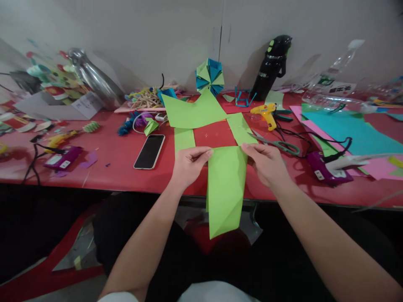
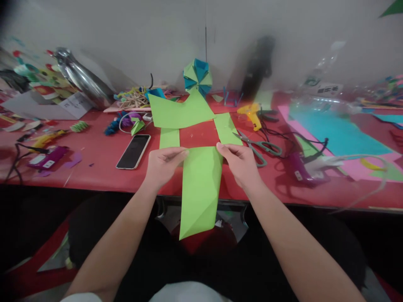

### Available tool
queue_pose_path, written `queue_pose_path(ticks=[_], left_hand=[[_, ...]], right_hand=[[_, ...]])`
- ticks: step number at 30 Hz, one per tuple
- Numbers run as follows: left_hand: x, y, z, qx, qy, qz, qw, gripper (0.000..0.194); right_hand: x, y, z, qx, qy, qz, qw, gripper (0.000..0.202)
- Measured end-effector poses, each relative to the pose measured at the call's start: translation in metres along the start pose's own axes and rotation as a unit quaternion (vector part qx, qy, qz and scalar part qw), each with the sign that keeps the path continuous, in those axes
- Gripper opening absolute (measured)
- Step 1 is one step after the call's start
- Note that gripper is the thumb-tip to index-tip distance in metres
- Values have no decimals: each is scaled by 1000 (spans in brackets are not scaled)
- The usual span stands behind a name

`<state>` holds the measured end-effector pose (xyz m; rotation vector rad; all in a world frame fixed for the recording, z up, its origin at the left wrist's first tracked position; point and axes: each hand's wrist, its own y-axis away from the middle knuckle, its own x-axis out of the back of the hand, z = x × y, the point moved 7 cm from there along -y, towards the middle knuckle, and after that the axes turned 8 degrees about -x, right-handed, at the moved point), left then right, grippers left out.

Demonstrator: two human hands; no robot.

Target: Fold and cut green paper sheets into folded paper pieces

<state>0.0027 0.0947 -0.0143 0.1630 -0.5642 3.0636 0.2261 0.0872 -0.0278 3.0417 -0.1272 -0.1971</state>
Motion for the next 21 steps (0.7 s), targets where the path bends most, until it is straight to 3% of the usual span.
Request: queue_pose_path(ticks=[5, 9, 11, 15, 21], left_hand=[[-4, 3, -11, 35, 30, 12, 999, 22], [1, 1, -10, 21, 24, 40, 999, 21], [4, -1, -7, 9, 17, 46, 999, 20], [10, -5, -2, -12, 9, 65, 998, 18], [22, -8, 2, -20, -3, 105, 994, 20]], right_hand=[[10, -4, 3, -32, -23, 49, 998, 18], [-6, 0, 13, -125, -24, -79, 989, 25], [-13, 4, 15, -140, -8, -109, 984, 27], [-7, 4, 6, -77, 77, -30, 994, 38], [-10, -1, -3, -25, 77, -97, 992, 37]])
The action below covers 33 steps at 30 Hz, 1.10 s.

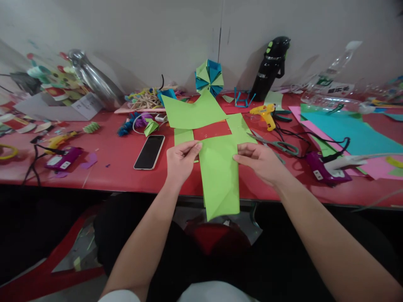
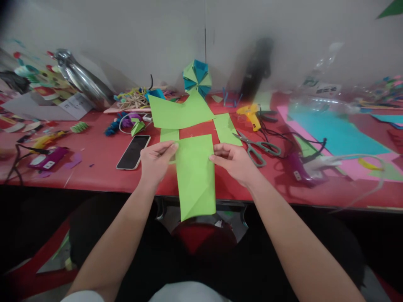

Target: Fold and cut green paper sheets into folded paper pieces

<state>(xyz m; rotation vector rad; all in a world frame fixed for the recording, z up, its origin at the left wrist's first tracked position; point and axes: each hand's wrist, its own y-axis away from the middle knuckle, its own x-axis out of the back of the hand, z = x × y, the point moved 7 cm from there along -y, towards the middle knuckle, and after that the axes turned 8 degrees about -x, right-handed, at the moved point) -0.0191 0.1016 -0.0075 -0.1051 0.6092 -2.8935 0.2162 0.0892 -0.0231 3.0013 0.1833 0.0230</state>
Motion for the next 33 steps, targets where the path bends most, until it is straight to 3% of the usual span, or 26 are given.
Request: queue_pose_path(ticks=[3, 8, 15, 18, 22, 27, 33], left_hand=[[5, -2, 2, -10, -5, 17, 1000, 20], [11, -4, 0, -10, -2, 37, 999, 23], [15, -8, 0, -12, 3, 56, 998, 21], [19, -12, -4, -10, 38, 77, 996, 22], [25, -17, -9, -5, 56, 94, 994, 25], [32, -23, -11, 0, 96, 127, 987, 23], [38, -29, -8, -15, 140, 158, 977, 20]], right_hand=[[-1, 1, -1, -9, 30, -3, 999, 34], [-18, 10, -3, -48, 29, -65, 996, 33], [-6, 5, -2, -7, 76, 22, 997, 35], [-9, 3, -1, 10, 58, 1, 998, 44], [-13, 2, 0, 15, 108, -15, 994, 35], [-12, 3, -2, 40, 99, -19, 994, 37], [-14, 5, -10, 44, 178, -28, 983, 35]])
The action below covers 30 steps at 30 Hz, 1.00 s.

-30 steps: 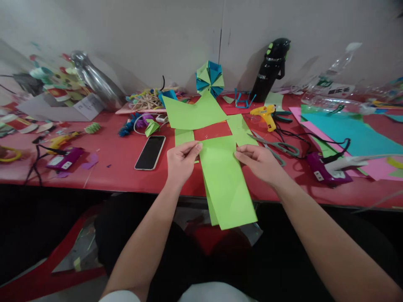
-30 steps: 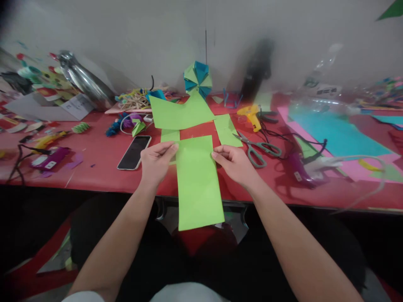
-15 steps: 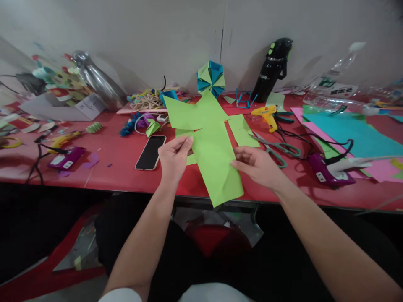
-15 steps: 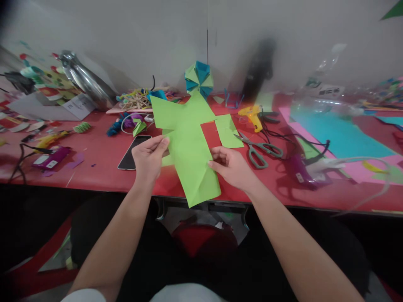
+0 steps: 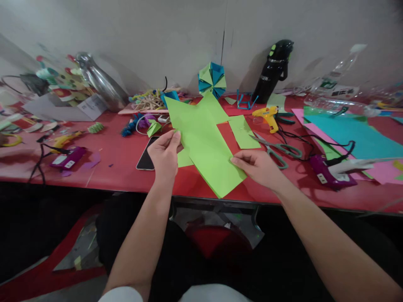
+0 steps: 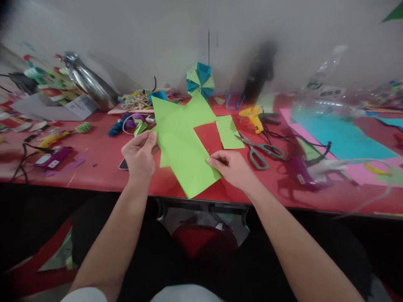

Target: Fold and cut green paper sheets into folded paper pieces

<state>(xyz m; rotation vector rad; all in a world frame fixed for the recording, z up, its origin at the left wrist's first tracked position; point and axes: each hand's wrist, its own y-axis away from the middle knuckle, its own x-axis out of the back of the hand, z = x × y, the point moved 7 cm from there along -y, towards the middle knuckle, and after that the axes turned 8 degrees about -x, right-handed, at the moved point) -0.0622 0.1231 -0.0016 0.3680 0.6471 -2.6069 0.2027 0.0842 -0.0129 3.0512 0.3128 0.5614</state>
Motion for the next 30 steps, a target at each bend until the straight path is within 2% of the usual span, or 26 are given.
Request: queue_pose_path(ticks=[4, 13, 20, 23, 26, 30], left_hand=[[0, -2, -1, 0, 26, 5, 1000, 20], [5, -6, -4, 13, 64, 39, 997, 15], [6, -7, -11, 30, 51, 28, 998, 14], [8, -7, -12, 35, 10, 23, 999, 14], [12, -9, -8, 15, -91, 5, 996, 16], [10, -14, -4, -4, -235, -79, 969, 18]], right_hand=[[7, 0, -1, 1, -17, 14, 1000, 32], [15, -1, -2, 7, 34, 30, 999, 29], [10, -1, 4, 9, 13, -23, 1000, 24], [12, -1, 8, -16, -37, -24, 999, 26], [14, 0, 6, -14, -77, -15, 997, 35], [19, 1, 9, -44, -165, -18, 985, 15]])
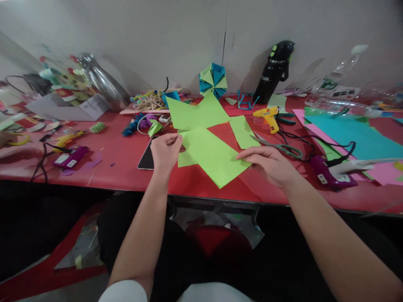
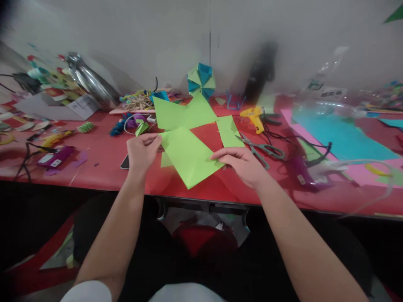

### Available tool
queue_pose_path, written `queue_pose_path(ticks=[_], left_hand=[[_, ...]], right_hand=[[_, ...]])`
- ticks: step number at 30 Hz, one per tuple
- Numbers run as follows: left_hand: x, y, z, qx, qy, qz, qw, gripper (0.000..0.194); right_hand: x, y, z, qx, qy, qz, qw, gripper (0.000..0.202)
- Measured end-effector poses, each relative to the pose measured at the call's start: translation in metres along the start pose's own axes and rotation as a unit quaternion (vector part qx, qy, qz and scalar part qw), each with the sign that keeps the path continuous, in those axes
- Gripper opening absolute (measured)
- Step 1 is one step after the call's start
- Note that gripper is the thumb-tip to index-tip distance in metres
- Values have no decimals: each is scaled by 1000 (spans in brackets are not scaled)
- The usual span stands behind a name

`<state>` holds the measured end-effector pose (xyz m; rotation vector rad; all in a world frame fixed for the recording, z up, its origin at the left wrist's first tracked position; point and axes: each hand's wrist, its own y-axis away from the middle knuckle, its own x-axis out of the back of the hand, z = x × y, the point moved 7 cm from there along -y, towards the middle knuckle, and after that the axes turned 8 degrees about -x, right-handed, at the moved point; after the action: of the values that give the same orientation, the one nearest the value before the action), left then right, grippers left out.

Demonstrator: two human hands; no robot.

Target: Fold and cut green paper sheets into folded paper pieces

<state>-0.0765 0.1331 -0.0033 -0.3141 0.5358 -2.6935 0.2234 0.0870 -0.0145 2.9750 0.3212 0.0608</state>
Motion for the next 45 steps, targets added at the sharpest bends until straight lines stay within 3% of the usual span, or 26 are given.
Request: queue_pose_path(ticks=[4, 7, 9, 13, 15, 17, 19, 22, 26, 31, 45], left_hand=[[-3, -1, -9, 42, -11, -49, 998, 21], [-6, 0, -9, 37, -93, -106, 989, 24], [-8, 3, -4, 30, -152, -162, 975, 31], [-17, 15, 16, 27, -178, -311, 933, 29], [-21, 23, 28, 20, -155, -382, 911, 25], [-29, 37, 40, -1, -106, -489, 866, 23], [-31, 44, 47, -11, -58, -529, 847, 23], [-31, 40, 46, 11, -10, -473, 881, 17], [-42, 40, 43, 68, 121, -373, 917, 35], [-55, 44, 36, 69, 130, -281, 948, 27], [-51, 44, 41, 36, 130, -256, 957, 18]], right_hand=[[4, 3, -1, -8, -85, -19, 996, 22], [3, 5, -10, 63, -53, -27, 996, 37], [5, 5, -18, 126, -12, 4, 992, 35], [19, 9, -29, 218, 9, 131, 967, 6], [25, 9, -29, 210, -36, 160, 964, 9], [24, 7, -24, 158, -62, 143, 975, 16], [22, 5, -17, 104, -50, 130, 985, 23], [18, 3, -8, 58, -15, 124, 991, 32], [8, 0, -3, 34, 16, 99, 994, 34], [-7, 3, -7, 40, 90, 52, 994, 29], [-16, 1, 1, 44, 39, 44, 997, 25]])
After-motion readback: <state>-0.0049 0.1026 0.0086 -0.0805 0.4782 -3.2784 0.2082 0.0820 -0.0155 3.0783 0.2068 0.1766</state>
